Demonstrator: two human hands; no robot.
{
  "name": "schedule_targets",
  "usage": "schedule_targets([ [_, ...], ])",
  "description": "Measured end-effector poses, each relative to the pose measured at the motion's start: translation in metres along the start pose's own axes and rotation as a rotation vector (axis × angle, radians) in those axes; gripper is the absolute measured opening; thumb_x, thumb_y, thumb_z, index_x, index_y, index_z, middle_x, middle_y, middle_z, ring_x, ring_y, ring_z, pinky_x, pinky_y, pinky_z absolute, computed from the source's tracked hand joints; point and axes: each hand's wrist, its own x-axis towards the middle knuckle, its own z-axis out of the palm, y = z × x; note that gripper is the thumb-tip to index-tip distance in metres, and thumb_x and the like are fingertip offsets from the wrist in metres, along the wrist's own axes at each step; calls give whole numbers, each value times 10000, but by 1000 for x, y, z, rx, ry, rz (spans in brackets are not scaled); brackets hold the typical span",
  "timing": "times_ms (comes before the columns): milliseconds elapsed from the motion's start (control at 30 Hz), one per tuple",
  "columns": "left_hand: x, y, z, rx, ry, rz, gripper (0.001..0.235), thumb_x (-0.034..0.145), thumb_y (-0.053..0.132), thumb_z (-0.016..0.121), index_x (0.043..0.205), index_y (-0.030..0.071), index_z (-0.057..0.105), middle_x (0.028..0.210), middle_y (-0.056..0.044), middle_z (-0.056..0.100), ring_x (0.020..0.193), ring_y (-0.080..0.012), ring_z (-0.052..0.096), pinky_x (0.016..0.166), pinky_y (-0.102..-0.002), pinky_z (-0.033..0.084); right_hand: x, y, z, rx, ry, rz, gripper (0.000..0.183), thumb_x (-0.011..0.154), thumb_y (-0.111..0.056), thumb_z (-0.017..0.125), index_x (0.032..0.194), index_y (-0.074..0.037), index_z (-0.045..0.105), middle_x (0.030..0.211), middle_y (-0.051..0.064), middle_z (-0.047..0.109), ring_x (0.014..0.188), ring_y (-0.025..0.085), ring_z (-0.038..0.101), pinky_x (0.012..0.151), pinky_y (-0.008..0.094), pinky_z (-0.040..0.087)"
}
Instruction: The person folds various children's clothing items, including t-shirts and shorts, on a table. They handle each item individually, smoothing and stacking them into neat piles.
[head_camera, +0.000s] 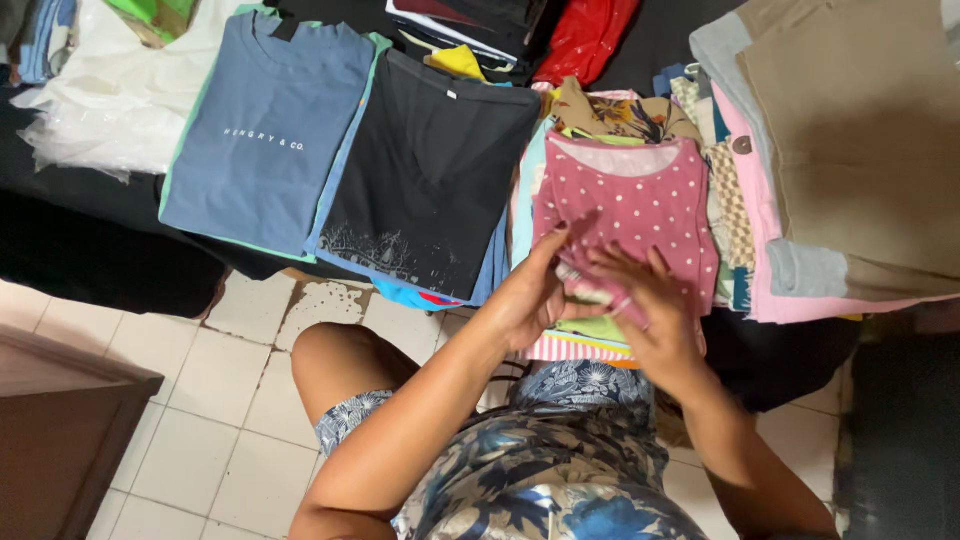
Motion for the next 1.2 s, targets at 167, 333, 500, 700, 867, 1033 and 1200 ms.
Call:
schedule_targets([
  [167,19,-5,-3,102,151,71,579,917,106,665,1448,-82,526,1224,-112,722,1113,-228,691,968,-409,593,2,-30,-17,-227,-135,-124,624,811,-175,759,1402,-74,588,1514,164,531,1445,336,438,1239,525,181],
  [333,29,-10,5,164,255,139,694,806,-24,678,1463,72,475,1103,-82,695,941,-195,672,817,-358,579,-12,-21,-34,-216,37,-15,727,746,-82,737,1438,-12,528,1557,169,482,1468,334,431,1237,518,284],
  [500,44,-9,26,163,316,140,700,804,-37,696,1448,141,483,1035,-62,662,802,-160,574,684,-326,508,-29,1,-47,-200,255,77,590,791,58,690,1374,8,620,1458,157,621,1380,325,584,1213,457,415],
  [700,34,15,59,30,151,235,479,864,-57,665,1324,19,557,1071,-80,689,873,-166,676,745,-322,575,-16,6,-54,-67,471,-101,402,916,126,720,1307,67,645,1362,180,662,1324,288,637,1193,387,460],
  [867,-18,57,75,-143,56,222,376,905,-42,659,1265,-26,552,1074,-155,689,882,-267,736,783,-404,639,-2,-8,-66,133,524,-55,324,951,153,650,1266,80,662,1238,167,710,1161,218,695,1109,307,524],
  [1033,-66,113,76,-30,127,314,352,905,-38,643,1240,-82,545,1077,-206,698,878,-293,758,813,-425,654,45,-24,-68,33,426,-99,335,936,169,645,1252,70,692,1098,136,737,904,126,685,792,244,537],
  [1200,-63,193,49,101,168,381,261,890,-29,628,1132,-119,586,991,-225,726,820,-295,770,762,-408,666,123,-48,-45,184,286,-235,386,950,182,636,1307,44,684,1218,163,722,1092,145,695,991,250,544],
])
